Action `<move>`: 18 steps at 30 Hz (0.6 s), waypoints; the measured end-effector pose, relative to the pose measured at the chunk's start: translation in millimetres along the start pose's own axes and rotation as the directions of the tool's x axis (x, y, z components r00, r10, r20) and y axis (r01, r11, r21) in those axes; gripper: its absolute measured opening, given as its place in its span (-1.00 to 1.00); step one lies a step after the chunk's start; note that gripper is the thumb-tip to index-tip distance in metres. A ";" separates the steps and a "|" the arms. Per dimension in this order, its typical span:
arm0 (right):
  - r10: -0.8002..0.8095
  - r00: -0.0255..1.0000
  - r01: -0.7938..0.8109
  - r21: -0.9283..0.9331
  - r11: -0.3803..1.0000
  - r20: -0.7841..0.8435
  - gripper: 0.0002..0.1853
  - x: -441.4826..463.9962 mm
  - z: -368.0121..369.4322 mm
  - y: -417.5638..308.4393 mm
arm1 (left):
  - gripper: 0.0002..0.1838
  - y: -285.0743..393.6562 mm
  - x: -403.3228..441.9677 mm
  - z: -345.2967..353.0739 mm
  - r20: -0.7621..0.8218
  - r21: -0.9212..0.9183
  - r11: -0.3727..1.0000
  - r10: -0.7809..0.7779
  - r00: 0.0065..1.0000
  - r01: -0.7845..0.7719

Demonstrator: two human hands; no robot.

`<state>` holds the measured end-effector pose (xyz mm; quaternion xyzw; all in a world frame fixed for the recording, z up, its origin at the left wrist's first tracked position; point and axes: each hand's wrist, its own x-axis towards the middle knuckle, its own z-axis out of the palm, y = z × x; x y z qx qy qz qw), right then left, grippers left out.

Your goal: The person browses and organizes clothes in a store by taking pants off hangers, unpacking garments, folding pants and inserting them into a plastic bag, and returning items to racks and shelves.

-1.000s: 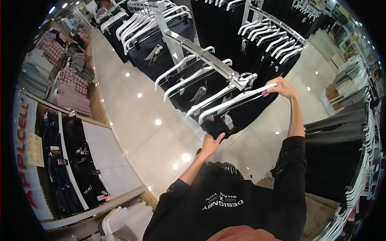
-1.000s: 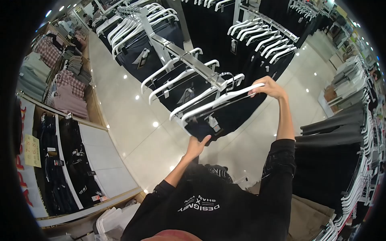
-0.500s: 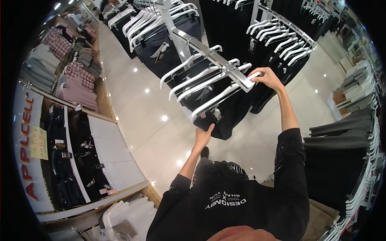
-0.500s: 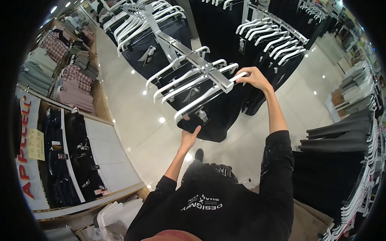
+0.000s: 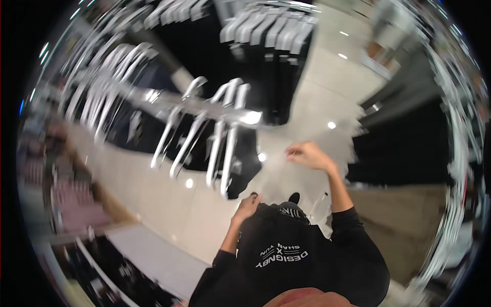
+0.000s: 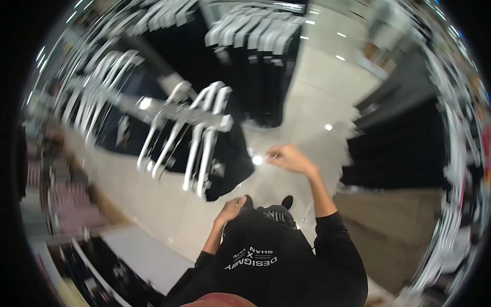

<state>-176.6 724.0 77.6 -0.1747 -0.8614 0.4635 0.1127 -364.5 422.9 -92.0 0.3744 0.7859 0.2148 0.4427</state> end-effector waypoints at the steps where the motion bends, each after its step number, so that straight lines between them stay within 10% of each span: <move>1: 0.009 0.999 -0.008 -0.035 0.999 0.038 -0.60 -16.2 9.6 -9.7 | -0.39 16.0 -7.6 -0.2 -0.051 0.021 0.989 0.148 0.988 -0.147; 9: 0.295 0.904 -0.295 0.048 0.954 -0.310 -0.57 -128.8 103.9 -64.6 | -0.43 72.4 23.4 -29.6 0.390 0.259 0.768 0.472 0.791 -0.586; 18: 0.745 0.452 -0.650 0.390 0.652 -0.490 -0.52 -227.0 254.2 -130.8 | -0.41 33.5 62.8 -20.8 0.797 0.288 0.463 0.370 0.478 -0.838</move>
